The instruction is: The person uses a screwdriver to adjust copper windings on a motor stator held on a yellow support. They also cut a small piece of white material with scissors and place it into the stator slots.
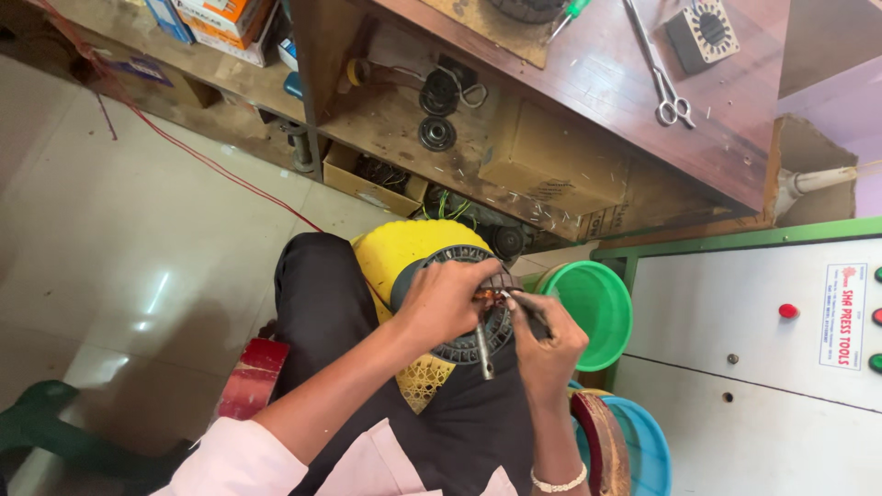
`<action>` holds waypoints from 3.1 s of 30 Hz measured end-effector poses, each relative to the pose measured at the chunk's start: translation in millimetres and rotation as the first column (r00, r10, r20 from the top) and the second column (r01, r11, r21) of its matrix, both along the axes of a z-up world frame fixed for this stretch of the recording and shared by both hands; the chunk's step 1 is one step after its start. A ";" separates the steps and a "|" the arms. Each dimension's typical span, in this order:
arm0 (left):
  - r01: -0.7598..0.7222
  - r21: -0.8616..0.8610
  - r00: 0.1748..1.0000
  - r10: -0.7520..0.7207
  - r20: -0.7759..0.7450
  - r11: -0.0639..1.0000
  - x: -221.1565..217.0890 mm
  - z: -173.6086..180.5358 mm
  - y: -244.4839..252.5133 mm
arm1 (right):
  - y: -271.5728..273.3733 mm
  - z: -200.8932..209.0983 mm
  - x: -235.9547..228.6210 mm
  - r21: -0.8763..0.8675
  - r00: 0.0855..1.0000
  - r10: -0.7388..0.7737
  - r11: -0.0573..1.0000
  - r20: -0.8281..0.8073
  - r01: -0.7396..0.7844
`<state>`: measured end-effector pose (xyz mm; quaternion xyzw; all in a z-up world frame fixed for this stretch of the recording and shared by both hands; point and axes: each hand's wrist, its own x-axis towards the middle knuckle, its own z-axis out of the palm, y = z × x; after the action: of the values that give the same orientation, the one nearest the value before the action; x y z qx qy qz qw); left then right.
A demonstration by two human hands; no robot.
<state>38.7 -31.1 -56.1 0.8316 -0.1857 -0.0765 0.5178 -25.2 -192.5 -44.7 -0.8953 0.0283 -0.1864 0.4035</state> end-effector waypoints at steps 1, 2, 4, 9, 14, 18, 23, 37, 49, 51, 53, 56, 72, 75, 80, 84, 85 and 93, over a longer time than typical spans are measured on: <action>-0.005 0.005 1.000 0.005 0.012 1.000 -0.6 0.2 -0.7 | -2.6 0.8 0.8 -0.023 0.999 0.036 0.999 0.012 -0.036; -0.006 0.009 1.000 0.006 0.022 1.000 -2.0 -0.2 -1.3 | -5.6 1.2 1.0 -0.048 0.997 0.069 0.997 0.021 -0.068; -0.002 0.002 0.999 0.002 0.038 1.000 -3.9 -1.3 -2.4 | -13.8 2.9 2.2 -0.086 0.989 0.144 0.986 0.020 -0.142; 0.003 0.004 0.999 -0.003 0.054 1.000 -4.1 -2.2 -1.1 | -27.4 9.5 12.4 -0.115 0.948 0.318 0.941 -0.021 -0.318; 0.007 0.025 1.000 -0.008 0.024 1.000 -4.1 -2.3 -1.6 | -31.8 19.3 16.9 -0.163 0.925 0.371 0.911 -0.083 -0.380; 0.006 0.033 1.000 -0.007 0.012 0.999 -5.1 -3.5 -1.6 | -29.5 22.6 18.0 -0.164 0.940 0.313 0.928 -0.140 -0.333; -0.007 0.000 1.000 0.007 0.023 1.000 -5.5 -4.2 -2.8 | -23.8 29.2 19.4 -0.150 0.941 0.293 0.936 -0.170 -0.319; 0.000 0.002 1.000 0.000 -0.002 1.000 -4.9 -4.2 -1.7 | -22.6 37.7 21.2 -0.394 0.906 0.400 0.818 -0.137 -0.420; -0.010 -0.052 1.000 0.010 -0.005 0.999 -3.4 -3.8 0.6 | 7.4 -14.2 -5.5 -0.419 0.971 0.148 0.906 0.189 -0.057; -0.020 -0.065 1.000 0.021 0.005 0.998 -2.3 -4.2 0.5 | 14.8 -14.2 -5.4 -0.406 0.969 0.111 0.914 0.219 -0.013; -0.021 -0.062 0.999 0.020 -0.027 0.998 -3.1 -4.6 1.0 | 16.4 -7.1 -6.7 -0.367 0.982 0.120 0.928 0.144 -0.060; -0.014 -0.029 0.999 0.013 -0.036 0.999 -2.3 -2.0 2.6 | 8.0 12.6 -4.5 -0.309 0.985 0.172 0.938 0.024 -0.156; 0.052 -0.192 0.998 -0.055 -0.011 0.980 -2.5 -7.2 13.4 | 3.2 -7.3 -3.7 -0.490 0.957 0.206 0.868 0.204 -0.082; 0.206 -0.287 0.977 -0.213 0.006 0.936 -8.7 -6.2 21.6 | 5.3 -7.0 -19.6 -0.426 0.970 0.156 0.902 0.188 -0.063; 0.323 -0.198 0.944 -0.301 0.133 0.926 -11.4 -2.4 29.0 | -13.8 8.1 -10.2 -0.085 0.979 0.202 0.976 0.016 -0.200; 0.188 -0.171 0.970 -0.156 0.185 0.967 -39.8 -28.4 28.6 | -32.0 -0.6 -15.7 0.031 0.888 0.393 0.917 -0.238 -0.397; 0.152 -0.180 0.966 -0.108 0.235 0.972 -46.8 -34.3 27.0 | -34.3 -2.9 -16.7 0.032 0.884 0.407 0.911 -0.232 -0.411; -0.005 -0.165 0.931 0.065 0.360 0.986 -73.5 -62.8 21.0 | -31.1 -10.8 -21.3 -0.035 0.871 0.476 0.875 -0.125 -0.483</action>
<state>-34.9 -10.2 -118.9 0.7901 -0.2691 0.1036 0.5410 -46.5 -223.6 -55.5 -0.8961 -0.1780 -0.0305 0.4053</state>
